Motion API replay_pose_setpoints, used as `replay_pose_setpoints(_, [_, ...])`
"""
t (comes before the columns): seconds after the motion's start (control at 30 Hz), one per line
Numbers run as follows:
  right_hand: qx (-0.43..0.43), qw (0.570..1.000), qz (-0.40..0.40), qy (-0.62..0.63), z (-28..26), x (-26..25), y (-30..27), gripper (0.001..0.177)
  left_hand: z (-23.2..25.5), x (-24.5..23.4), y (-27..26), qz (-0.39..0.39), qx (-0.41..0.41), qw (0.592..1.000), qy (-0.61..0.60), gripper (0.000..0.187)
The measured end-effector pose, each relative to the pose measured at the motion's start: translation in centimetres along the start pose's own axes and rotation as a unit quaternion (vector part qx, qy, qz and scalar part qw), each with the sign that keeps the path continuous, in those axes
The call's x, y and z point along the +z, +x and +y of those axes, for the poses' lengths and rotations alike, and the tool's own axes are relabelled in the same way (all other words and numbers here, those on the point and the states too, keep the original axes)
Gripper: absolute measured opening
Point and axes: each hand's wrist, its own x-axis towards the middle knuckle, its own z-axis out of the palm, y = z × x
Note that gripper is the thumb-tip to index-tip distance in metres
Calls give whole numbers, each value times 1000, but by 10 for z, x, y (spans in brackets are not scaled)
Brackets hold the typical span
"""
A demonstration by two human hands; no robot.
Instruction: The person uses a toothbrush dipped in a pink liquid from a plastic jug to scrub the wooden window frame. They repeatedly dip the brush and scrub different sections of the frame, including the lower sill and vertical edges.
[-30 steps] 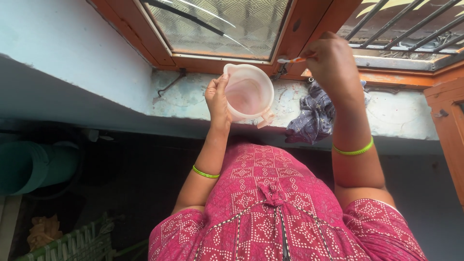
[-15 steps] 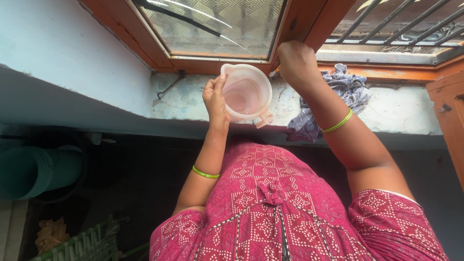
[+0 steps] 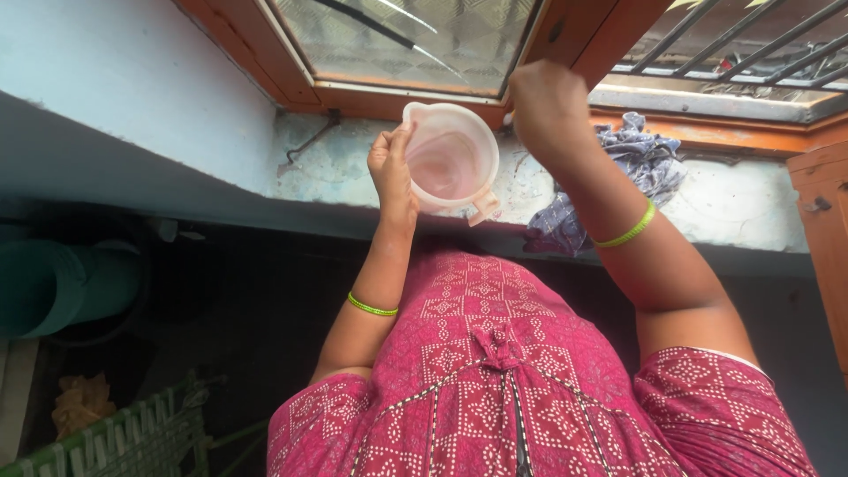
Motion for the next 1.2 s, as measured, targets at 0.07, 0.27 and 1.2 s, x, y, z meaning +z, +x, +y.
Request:
replay_pose_setpoints(0.07, [-10,999,24,25,9,4,-1,12,0,1,1,5,0,1000,-4,20])
replay_pose_setpoints(0.27, [-23,998,57,20,1,20,2,9,6,7,-3,-6,7,1000,9,19])
replay_pose_setpoints(1.2, [-63,986,-31,150,-42,-20,-66,9,-21,35,-19,-76,-17,997,22,10])
